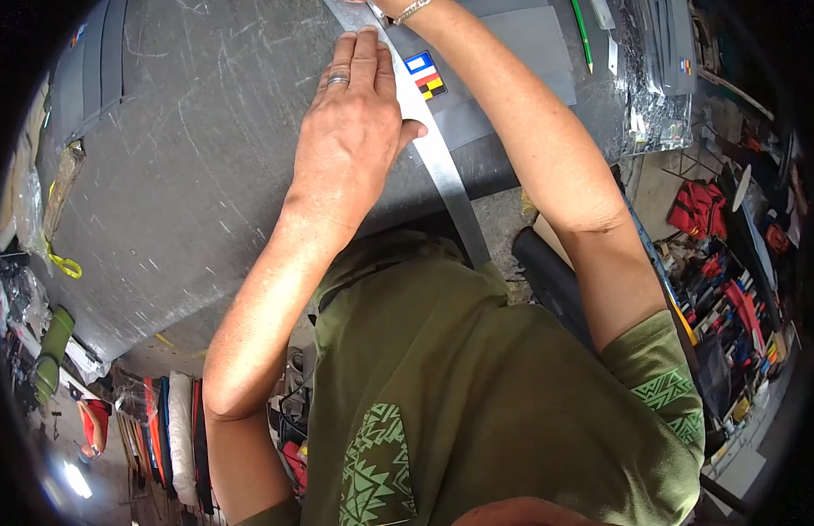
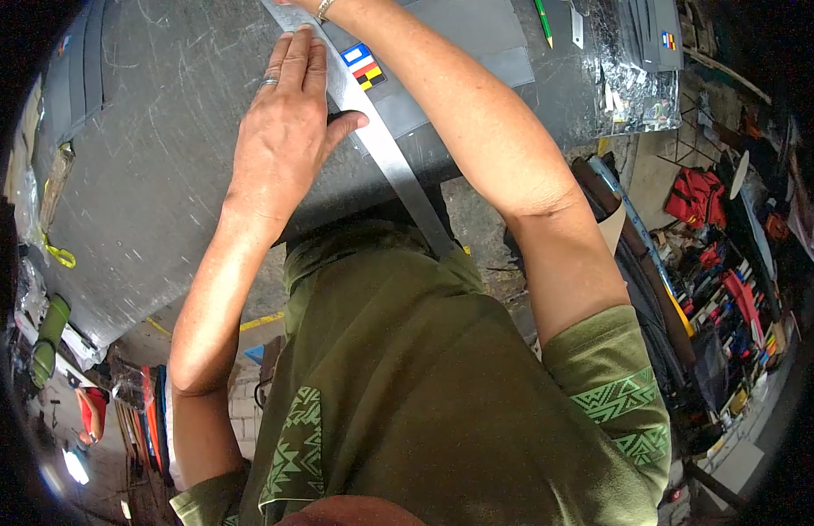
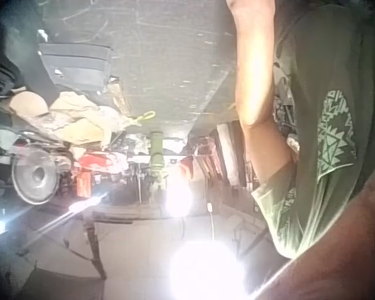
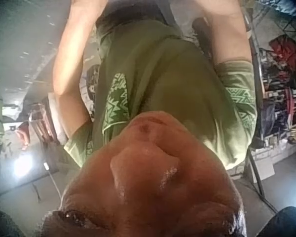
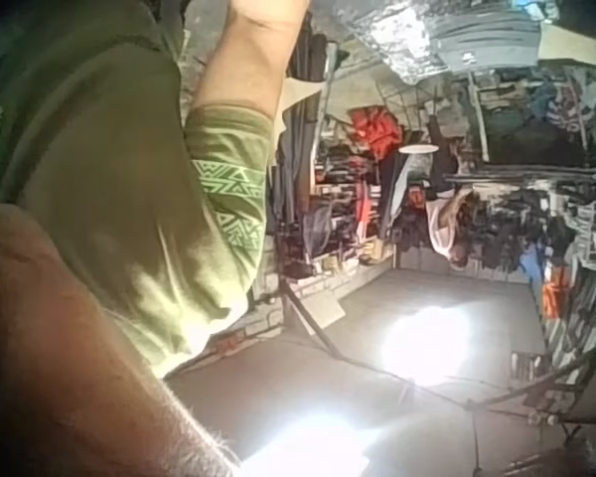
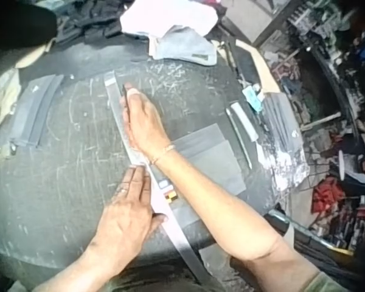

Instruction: Cutting rectangular pieces of fabric using a utility knife and a metal ruler on a workbench.

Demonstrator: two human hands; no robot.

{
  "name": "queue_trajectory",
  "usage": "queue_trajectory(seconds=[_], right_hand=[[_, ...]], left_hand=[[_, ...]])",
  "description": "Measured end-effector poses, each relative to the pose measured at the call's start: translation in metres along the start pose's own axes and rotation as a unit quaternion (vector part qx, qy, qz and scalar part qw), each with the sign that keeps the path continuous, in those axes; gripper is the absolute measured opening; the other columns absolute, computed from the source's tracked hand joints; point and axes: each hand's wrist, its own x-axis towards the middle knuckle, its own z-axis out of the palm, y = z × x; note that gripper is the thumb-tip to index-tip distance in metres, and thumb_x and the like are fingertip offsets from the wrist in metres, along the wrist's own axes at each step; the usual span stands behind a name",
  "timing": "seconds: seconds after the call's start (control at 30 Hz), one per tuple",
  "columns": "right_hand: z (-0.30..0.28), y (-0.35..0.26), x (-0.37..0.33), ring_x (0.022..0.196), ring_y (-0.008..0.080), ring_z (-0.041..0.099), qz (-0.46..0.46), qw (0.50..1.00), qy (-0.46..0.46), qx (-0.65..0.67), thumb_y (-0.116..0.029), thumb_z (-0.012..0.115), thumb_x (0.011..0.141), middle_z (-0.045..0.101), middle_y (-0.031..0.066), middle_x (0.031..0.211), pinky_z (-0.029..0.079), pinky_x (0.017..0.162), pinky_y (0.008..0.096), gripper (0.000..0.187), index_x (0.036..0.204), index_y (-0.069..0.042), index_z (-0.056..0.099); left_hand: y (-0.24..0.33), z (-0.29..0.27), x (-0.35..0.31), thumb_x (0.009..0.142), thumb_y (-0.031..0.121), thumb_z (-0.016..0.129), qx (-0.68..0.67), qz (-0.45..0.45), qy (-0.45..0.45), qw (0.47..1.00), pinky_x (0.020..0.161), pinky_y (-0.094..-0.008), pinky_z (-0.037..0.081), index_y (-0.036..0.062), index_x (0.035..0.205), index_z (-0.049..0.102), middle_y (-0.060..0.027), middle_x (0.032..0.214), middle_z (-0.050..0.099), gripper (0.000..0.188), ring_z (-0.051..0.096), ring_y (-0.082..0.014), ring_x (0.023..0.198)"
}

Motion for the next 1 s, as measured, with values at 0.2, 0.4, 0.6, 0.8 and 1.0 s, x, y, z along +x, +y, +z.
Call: queue_trajectory(seconds=[0.2, 0.4, 0.6, 0.8, 1.0], right_hand=[[0.020, -0.009, 0.007, 0.045, 0.0056, 0.042, -0.003, 0.999, 0.018, 0.044, -0.047, 0.042, 0.103, 0.051, -0.0051, 0.066, 0.034, 0.038, 0.0219, 0.046, 0.107, -0.006, 0.063], [-0.008, 0.020, 0.015, 0.042, 0.0069, 0.041, -0.087, 0.985, -0.075, 0.130, -0.046, 0.041, 0.103, 0.050, -0.0043, 0.061, 0.035, 0.038, 0.0230, 0.046, 0.091, -0.007, 0.062], [-0.007, 0.021, 0.016, 0.040, 0.0089, 0.042, -0.091, 0.985, -0.074, 0.129, -0.047, 0.041, 0.103, 0.050, -0.0023, 0.059, 0.035, 0.036, 0.0255, 0.046, 0.088, -0.008, 0.060], [-0.007, 0.017, 0.012, 0.037, 0.0103, 0.042, -0.080, 0.985, -0.075, 0.136, -0.048, 0.041, 0.102, 0.048, -0.0013, 0.057, 0.033, 0.034, 0.0270, 0.046, 0.087, -0.008, 0.059], [-0.007, 0.015, 0.012, 0.036, 0.0118, 0.040, -0.069, 0.985, -0.076, 0.139, -0.049, 0.040, 0.102, 0.047, -0.0001, 0.056, 0.032, 0.033, 0.0284, 0.047, 0.089, -0.008, 0.058]], left_hand=[[-0.001, 0.000, -0.002, 0.078, 0.040, 0.077, -0.004, -0.011, -0.005, 1.000, 0.113, -0.0392, 0.041, -0.0104, 0.137, 0.047, -0.0235, 0.146, 0.044, 0.083, 0.042, -0.0342, 0.139], [0.002, -0.001, 0.002, 0.078, 0.037, 0.078, -0.019, -0.008, -0.003, 1.000, 0.115, -0.0386, 0.039, -0.0108, 0.136, 0.048, -0.0230, 0.145, 0.046, 0.081, 0.043, -0.0330, 0.139], [0.002, 0.001, 0.001, 0.078, 0.039, 0.077, -0.010, -0.006, 0.002, 1.000, 0.114, -0.0391, 0.041, -0.0106, 0.137, 0.047, -0.0234, 0.146, 0.044, 0.083, 0.042, -0.0341, 0.139], [0.000, 0.002, 0.000, 0.078, 0.041, 0.076, -0.011, -0.001, 0.011, 1.000, 0.112, -0.0401, 0.043, -0.0107, 0.137, 0.047, -0.0237, 0.147, 0.042, 0.084, 0.041, -0.0356, 0.140], [0.008, -0.017, 0.008, 0.081, 0.039, 0.075, 0.016, -0.016, -0.062, 0.998, 0.114, -0.0432, 0.037, -0.0059, 0.143, 0.042, -0.0209, 0.150, 0.042, 0.083, 0.038, -0.0357, 0.142]])
